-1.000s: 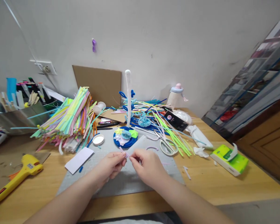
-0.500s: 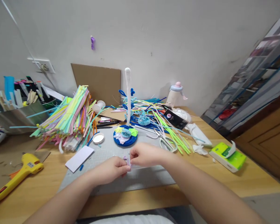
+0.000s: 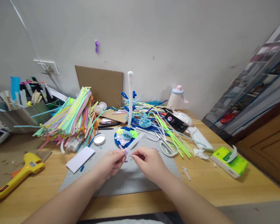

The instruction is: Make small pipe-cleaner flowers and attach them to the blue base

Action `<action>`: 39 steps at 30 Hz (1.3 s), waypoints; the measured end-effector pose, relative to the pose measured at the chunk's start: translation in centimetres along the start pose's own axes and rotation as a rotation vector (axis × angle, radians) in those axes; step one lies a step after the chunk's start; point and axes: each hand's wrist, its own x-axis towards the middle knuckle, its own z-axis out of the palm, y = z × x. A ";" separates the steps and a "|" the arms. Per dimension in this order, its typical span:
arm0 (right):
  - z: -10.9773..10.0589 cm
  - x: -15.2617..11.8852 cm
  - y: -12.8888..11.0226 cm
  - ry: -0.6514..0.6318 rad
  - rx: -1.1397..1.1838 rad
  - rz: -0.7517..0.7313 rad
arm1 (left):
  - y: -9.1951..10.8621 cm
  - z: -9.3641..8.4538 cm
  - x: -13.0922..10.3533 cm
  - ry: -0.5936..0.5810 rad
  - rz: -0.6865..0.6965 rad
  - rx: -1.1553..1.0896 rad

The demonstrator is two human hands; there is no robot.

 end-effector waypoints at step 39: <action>1.7 0.3 1.3 0.180 0.459 -0.205 | 0.4 -0.7 -1.2 -0.527 -0.226 -0.458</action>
